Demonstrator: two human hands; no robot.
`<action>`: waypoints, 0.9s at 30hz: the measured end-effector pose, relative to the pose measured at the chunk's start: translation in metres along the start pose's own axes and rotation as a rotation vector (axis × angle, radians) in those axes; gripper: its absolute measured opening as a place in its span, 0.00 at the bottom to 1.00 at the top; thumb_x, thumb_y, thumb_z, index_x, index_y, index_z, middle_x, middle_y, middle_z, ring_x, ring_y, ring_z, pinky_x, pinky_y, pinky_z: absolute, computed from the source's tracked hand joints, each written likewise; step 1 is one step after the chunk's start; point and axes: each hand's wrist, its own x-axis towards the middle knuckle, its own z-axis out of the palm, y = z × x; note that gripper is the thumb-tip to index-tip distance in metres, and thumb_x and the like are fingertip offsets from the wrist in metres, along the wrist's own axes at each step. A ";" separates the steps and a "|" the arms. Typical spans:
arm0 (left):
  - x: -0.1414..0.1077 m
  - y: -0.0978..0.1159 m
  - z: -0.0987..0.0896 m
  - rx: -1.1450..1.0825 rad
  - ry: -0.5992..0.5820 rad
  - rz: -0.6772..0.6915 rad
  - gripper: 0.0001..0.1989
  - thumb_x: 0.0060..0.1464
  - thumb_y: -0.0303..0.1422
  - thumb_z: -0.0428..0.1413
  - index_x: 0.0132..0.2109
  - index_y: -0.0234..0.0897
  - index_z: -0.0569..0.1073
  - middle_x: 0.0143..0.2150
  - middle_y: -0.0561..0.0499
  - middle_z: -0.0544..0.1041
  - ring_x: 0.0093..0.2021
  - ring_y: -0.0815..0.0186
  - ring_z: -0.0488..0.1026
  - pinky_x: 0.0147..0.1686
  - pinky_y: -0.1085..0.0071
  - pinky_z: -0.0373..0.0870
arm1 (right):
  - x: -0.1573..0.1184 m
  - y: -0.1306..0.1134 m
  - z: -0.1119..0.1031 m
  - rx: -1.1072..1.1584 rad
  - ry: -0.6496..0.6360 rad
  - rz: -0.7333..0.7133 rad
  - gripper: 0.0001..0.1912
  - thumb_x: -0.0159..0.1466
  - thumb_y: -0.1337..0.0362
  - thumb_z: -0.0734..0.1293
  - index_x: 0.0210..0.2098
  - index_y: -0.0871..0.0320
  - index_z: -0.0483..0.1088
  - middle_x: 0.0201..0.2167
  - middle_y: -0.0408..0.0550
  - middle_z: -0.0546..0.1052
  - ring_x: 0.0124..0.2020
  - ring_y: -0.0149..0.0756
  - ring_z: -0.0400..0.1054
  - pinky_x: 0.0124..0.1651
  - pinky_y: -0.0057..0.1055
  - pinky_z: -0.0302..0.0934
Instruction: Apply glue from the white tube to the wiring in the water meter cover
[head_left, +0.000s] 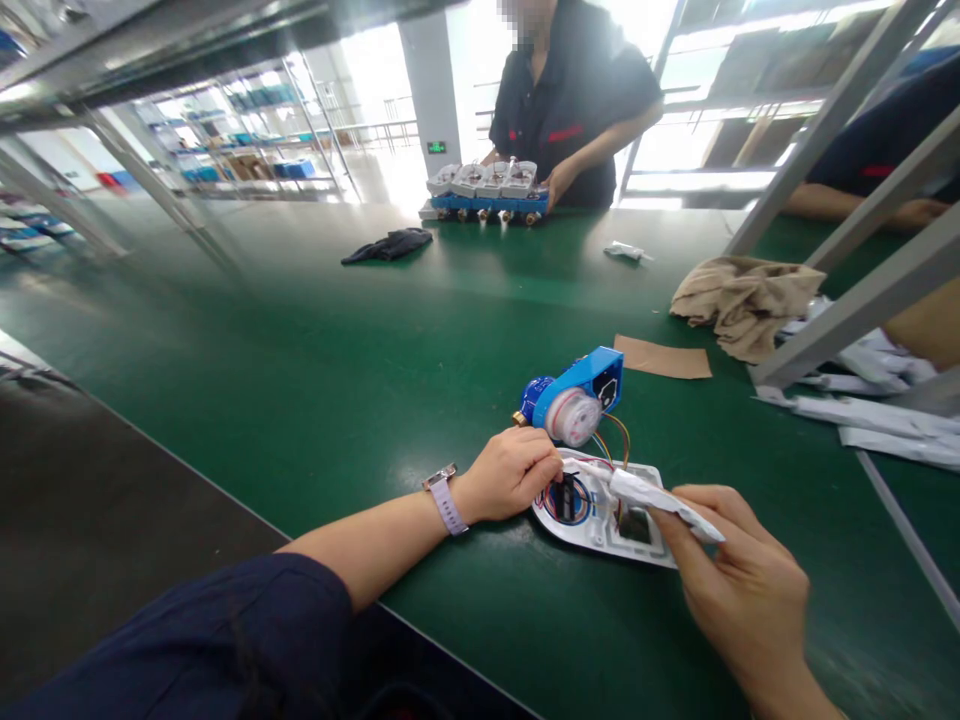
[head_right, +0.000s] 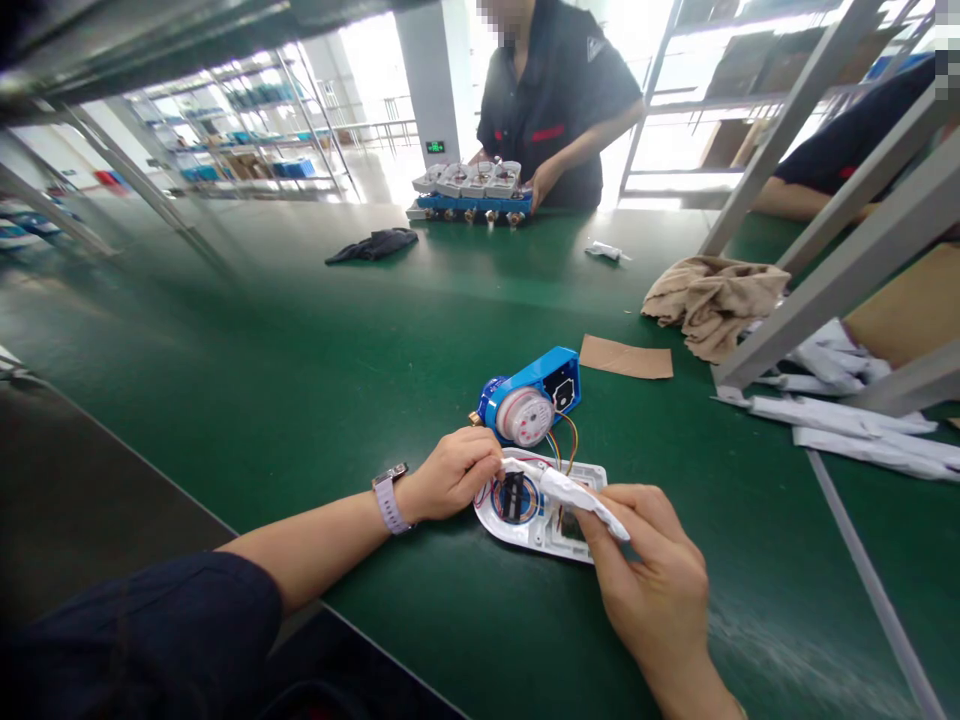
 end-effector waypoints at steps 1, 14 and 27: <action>0.000 0.000 0.000 -0.005 0.000 -0.007 0.19 0.65 0.33 0.41 0.29 0.36 0.69 0.30 0.49 0.73 0.33 0.66 0.69 0.38 0.69 0.65 | 0.000 -0.001 0.000 0.021 0.002 0.025 0.04 0.63 0.63 0.66 0.35 0.53 0.75 0.30 0.42 0.73 0.29 0.31 0.67 0.31 0.29 0.60; 0.001 0.000 0.001 -0.140 0.039 -0.057 0.20 0.66 0.35 0.41 0.28 0.36 0.69 0.28 0.49 0.72 0.31 0.67 0.68 0.37 0.70 0.65 | 0.000 -0.006 0.001 0.071 0.012 0.118 0.05 0.63 0.63 0.67 0.32 0.54 0.75 0.29 0.44 0.73 0.28 0.32 0.66 0.32 0.30 0.61; 0.000 -0.004 0.002 -0.119 0.023 -0.043 0.20 0.65 0.35 0.42 0.26 0.36 0.68 0.27 0.50 0.71 0.31 0.67 0.68 0.37 0.71 0.64 | 0.001 -0.007 0.003 0.111 0.014 0.169 0.06 0.63 0.62 0.67 0.30 0.55 0.73 0.29 0.43 0.73 0.29 0.32 0.67 0.32 0.29 0.61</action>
